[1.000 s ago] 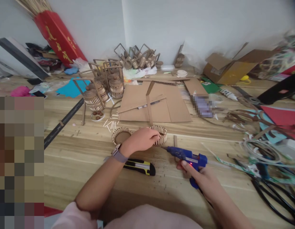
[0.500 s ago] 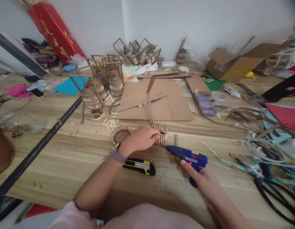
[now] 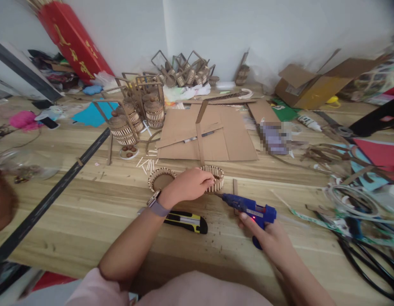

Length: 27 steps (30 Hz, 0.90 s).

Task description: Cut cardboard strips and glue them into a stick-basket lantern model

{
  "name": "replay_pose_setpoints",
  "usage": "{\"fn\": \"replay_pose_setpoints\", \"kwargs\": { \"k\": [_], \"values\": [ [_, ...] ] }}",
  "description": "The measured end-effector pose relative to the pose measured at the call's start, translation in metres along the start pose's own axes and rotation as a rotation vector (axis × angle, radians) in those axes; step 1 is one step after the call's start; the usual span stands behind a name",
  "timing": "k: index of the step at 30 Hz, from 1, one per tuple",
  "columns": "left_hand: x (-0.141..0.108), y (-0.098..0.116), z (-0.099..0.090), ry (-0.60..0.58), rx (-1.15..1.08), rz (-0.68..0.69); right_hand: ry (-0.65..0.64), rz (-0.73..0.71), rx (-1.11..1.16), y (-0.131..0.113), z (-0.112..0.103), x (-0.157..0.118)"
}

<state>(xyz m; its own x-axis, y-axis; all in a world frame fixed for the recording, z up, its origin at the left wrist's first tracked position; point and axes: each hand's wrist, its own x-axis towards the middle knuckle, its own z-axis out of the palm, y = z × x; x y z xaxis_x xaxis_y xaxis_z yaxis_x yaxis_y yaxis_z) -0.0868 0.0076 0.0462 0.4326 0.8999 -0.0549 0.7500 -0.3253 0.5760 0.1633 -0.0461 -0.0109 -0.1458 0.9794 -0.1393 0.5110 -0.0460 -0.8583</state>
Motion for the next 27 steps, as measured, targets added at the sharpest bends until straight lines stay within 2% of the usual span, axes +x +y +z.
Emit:
{"fn": "replay_pose_setpoints", "kwargs": {
  "k": [2,6,12,18,27],
  "values": [
    [0.0,0.0002,-0.0002,-0.002,-0.004,0.001,0.018,0.0,0.007,-0.0007,0.0005,-0.0009],
    [0.0,0.0012,-0.0012,-0.004,0.001,-0.009,-0.05,0.006,-0.013,0.0011,-0.0013,0.0007],
    [0.0,0.0019,-0.0019,-0.009,0.014,-0.002,0.017,-0.03,-0.058,0.0011,-0.0015,0.0004],
    [0.0004,0.0021,-0.0022,-0.018,0.008,-0.009,-0.024,-0.076,-0.14,0.0017,-0.0056,0.0031],
    [0.0003,0.0027,-0.0025,-0.019,0.013,-0.002,0.003,-0.103,-0.146,-0.0008,-0.0048,0.0036]
  ]
}}
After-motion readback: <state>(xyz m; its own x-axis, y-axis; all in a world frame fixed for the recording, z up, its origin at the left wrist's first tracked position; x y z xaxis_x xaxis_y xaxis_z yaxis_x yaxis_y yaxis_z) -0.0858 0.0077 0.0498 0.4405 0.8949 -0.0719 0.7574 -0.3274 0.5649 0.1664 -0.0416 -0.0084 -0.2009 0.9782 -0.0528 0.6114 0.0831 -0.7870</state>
